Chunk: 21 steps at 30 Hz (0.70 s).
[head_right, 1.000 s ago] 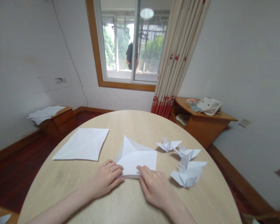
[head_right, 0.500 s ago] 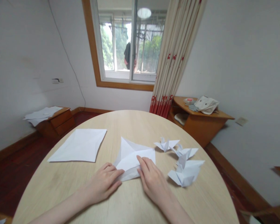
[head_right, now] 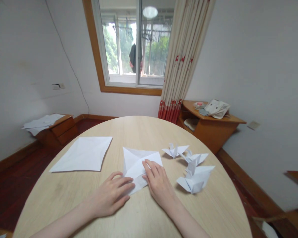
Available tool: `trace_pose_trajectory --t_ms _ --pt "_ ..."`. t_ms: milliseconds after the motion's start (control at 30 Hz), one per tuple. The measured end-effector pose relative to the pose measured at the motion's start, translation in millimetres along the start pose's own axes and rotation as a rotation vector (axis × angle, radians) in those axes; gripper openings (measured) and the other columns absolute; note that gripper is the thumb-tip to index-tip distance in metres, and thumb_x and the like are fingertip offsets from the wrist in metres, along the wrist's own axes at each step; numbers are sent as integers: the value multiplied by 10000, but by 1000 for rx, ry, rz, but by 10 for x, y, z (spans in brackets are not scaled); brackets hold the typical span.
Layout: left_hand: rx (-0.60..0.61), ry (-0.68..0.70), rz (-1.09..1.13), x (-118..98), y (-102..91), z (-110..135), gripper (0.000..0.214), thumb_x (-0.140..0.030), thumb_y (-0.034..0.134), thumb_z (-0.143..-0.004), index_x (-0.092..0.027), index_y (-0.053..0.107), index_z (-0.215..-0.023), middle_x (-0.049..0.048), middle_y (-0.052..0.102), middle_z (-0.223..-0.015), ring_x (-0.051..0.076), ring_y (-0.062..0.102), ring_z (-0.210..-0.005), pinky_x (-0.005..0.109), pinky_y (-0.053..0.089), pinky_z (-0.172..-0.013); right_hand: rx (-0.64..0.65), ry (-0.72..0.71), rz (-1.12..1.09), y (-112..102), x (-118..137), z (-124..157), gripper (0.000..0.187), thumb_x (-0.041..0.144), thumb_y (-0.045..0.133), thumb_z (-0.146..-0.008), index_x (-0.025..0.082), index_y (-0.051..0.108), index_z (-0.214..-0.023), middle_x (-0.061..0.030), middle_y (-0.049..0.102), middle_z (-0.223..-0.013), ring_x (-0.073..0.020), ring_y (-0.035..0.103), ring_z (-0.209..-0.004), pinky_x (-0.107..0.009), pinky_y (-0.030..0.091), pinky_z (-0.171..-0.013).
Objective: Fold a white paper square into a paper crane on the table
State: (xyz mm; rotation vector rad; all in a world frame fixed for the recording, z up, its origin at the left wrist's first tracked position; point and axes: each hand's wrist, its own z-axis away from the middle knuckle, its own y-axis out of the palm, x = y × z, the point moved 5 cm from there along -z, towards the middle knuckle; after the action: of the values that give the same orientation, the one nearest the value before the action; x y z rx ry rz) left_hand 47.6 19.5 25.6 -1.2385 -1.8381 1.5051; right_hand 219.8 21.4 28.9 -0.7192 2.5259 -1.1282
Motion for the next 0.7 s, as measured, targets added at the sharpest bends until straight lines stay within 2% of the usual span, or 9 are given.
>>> trace_pose_trajectory --t_ms 133,267,433,567,700 --pt "-45 40 -52 3 38 18 279 -265 488 -925 -221 548 -1194 71 613 -1204 205 588 -1087 420 326 -1070 -9 -3 118 -16 60 -26 463 241 381 -992 132 334 -1440 -145 546 -1349 -273 422 -1251 -435 341 -1002" --pt "-77 52 -64 10 69 24 235 -292 506 -925 -201 594 -1123 67 614 -1197 205 586 -1085 423 306 -1109 18 30 161 2 95 -29 547 251 399 -973 118 251 -1482 -151 478 -1420 -291 329 -1318 -461 246 -1048" --pt "-107 63 -130 20 80 33 261 -354 521 -921 -221 611 -1127 56 643 -1161 220 588 -1063 444 314 -1108 80 104 163 99 83 26 649 236 402 -953 116 107 -1518 -167 381 -1482 -300 249 -1373 -474 210 -1071" --pt "-106 72 -213 35 97 40 327 -425 519 -920 -221 612 -1158 74 648 -1180 237 579 -1103 472 283 -1119 119 132 139 138 108 56 680 254 422 -933 126 103 -1520 -169 306 -1521 -310 193 -1402 -492 190 -1082" --pt "-95 90 -240 36 115 38 403 -484 504 -919 -200 599 -1188 93 656 -1171 230 604 -1067 476 249 -1136 141 122 131 144 158 58 708 281 436 -925 134 87 -1523 -163 298 -1528 -315 175 -1410 -510 176 -1091"
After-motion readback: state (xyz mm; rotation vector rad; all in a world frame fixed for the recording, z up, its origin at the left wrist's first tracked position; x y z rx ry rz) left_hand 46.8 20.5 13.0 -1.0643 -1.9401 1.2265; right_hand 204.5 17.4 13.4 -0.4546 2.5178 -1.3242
